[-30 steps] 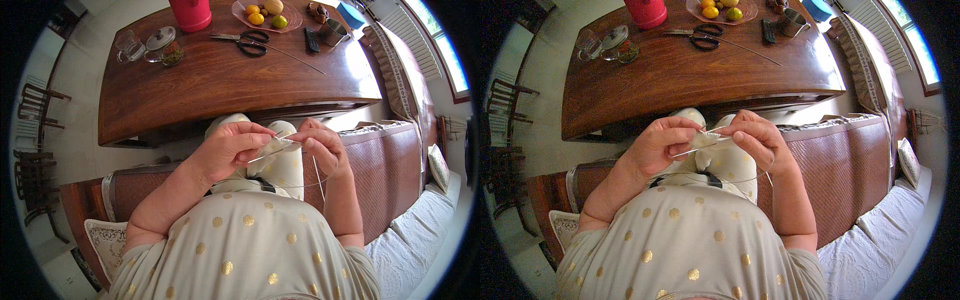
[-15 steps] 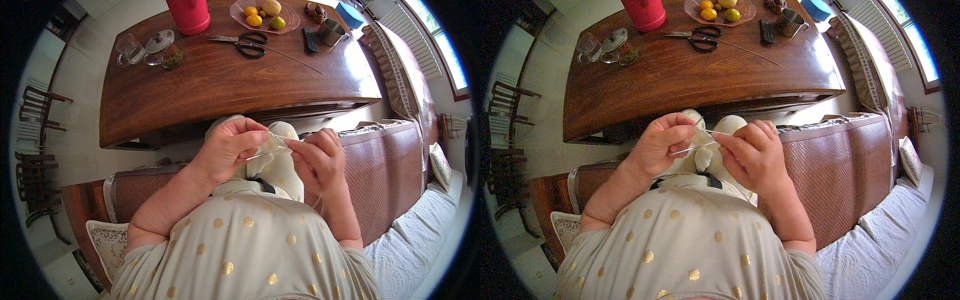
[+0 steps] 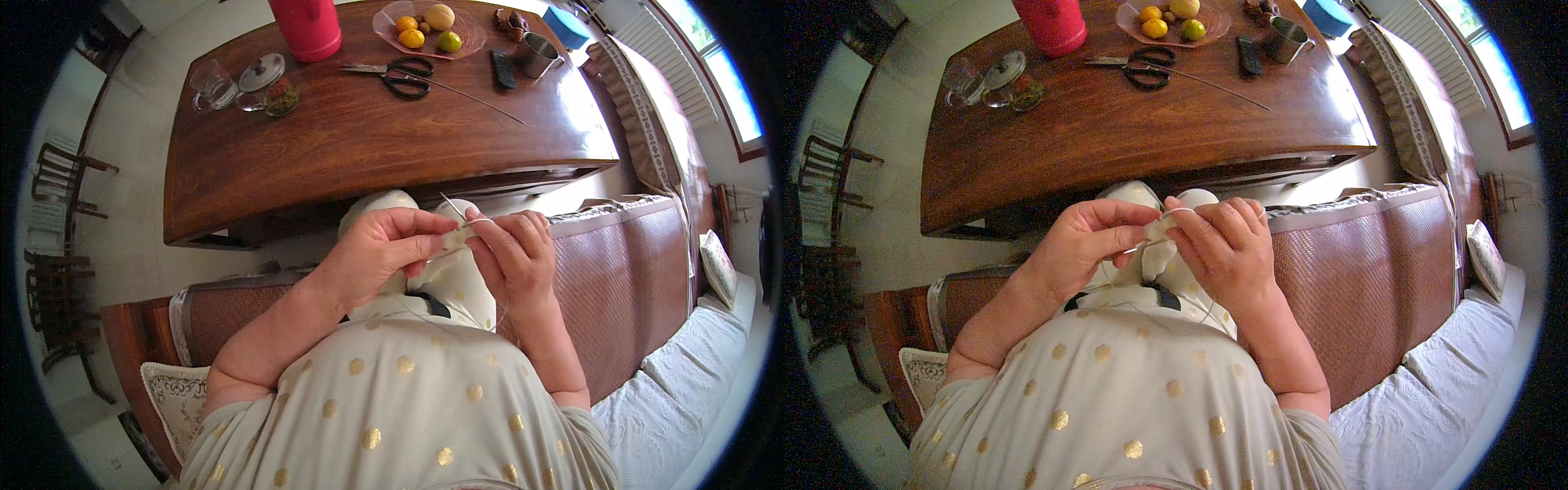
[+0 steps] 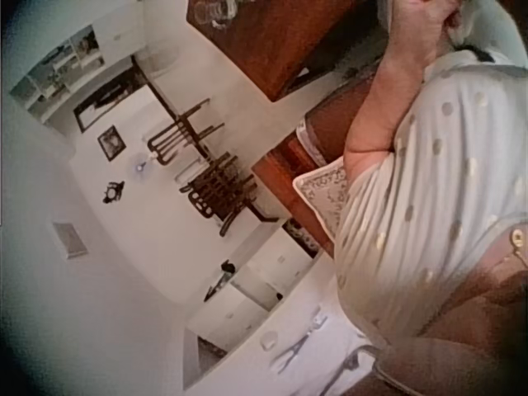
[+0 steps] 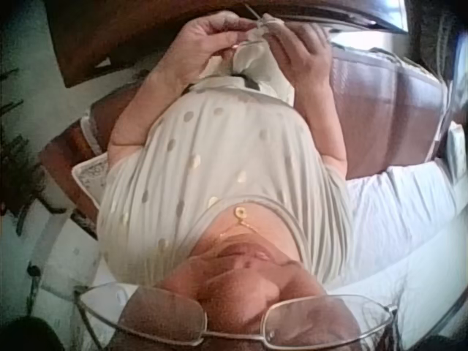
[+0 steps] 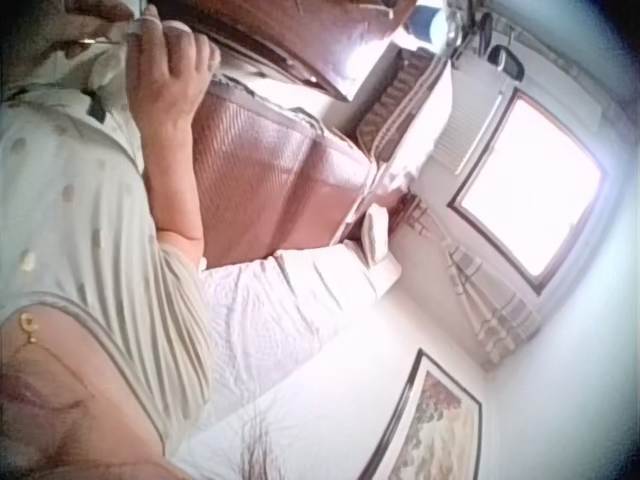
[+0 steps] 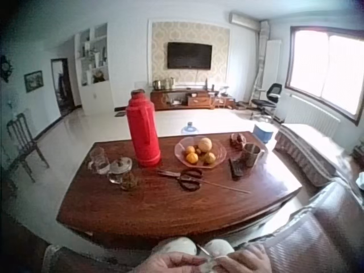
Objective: The person sits on a sofa and knits a white fabric using knitting needles and yarn. They repeatedly insert the needle, wrap the yarn, and pull loops through to form stitches, occasionally adjusting the fabric and yarn tension.
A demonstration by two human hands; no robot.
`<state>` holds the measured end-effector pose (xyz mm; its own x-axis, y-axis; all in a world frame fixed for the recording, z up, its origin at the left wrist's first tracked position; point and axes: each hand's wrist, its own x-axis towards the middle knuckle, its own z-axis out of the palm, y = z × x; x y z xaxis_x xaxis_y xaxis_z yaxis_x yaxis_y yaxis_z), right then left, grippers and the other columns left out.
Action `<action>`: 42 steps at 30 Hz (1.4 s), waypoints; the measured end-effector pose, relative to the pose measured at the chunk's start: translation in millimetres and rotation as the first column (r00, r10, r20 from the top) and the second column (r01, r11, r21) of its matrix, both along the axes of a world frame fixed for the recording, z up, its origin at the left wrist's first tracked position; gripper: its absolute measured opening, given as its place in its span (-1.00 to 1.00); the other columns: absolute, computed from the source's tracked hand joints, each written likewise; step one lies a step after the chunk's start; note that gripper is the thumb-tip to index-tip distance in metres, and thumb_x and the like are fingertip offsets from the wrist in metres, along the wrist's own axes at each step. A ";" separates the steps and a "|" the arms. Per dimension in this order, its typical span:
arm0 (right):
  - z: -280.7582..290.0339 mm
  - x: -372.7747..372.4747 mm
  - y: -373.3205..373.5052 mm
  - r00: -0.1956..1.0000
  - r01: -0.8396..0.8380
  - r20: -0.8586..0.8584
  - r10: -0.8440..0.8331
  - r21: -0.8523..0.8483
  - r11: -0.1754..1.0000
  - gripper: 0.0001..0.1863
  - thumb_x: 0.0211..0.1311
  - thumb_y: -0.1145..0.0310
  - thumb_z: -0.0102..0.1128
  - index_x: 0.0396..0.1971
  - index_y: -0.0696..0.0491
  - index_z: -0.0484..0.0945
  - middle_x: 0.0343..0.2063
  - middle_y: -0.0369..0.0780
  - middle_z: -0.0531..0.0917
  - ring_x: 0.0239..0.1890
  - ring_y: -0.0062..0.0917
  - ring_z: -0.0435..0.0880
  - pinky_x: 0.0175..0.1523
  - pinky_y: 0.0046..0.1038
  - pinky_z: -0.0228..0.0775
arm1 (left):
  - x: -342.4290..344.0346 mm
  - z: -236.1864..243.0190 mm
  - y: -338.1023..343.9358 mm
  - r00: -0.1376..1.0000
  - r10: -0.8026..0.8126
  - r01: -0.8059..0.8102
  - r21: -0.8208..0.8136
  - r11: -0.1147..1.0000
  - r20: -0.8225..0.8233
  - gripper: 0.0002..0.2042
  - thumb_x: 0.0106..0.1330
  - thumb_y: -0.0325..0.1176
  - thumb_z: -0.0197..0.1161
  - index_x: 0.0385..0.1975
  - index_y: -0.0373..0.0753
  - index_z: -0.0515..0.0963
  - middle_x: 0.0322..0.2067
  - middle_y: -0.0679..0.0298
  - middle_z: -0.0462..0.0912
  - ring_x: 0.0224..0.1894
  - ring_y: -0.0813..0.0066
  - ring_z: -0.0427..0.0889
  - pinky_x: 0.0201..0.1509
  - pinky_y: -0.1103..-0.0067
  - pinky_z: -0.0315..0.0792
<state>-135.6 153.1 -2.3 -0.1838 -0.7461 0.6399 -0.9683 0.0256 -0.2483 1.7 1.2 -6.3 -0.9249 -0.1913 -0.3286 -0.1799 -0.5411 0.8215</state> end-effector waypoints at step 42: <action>-4.0 58.1 58.6 0.905 -0.266 0.352 0.237 0.037 0.963 -0.70 0.00 0.53 0.12 -0.19 0.16 0.57 -0.47 -0.18 0.52 -0.46 -0.37 0.48 -0.30 -0.38 0.28 | 67.0 3.8 31.4 0.994 -0.097 0.098 0.012 0.995 -0.039 -0.82 0.26 -0.38 0.17 -0.18 -0.21 0.60 -0.56 0.57 0.46 -0.62 0.86 0.18 -0.58 0.81 0.04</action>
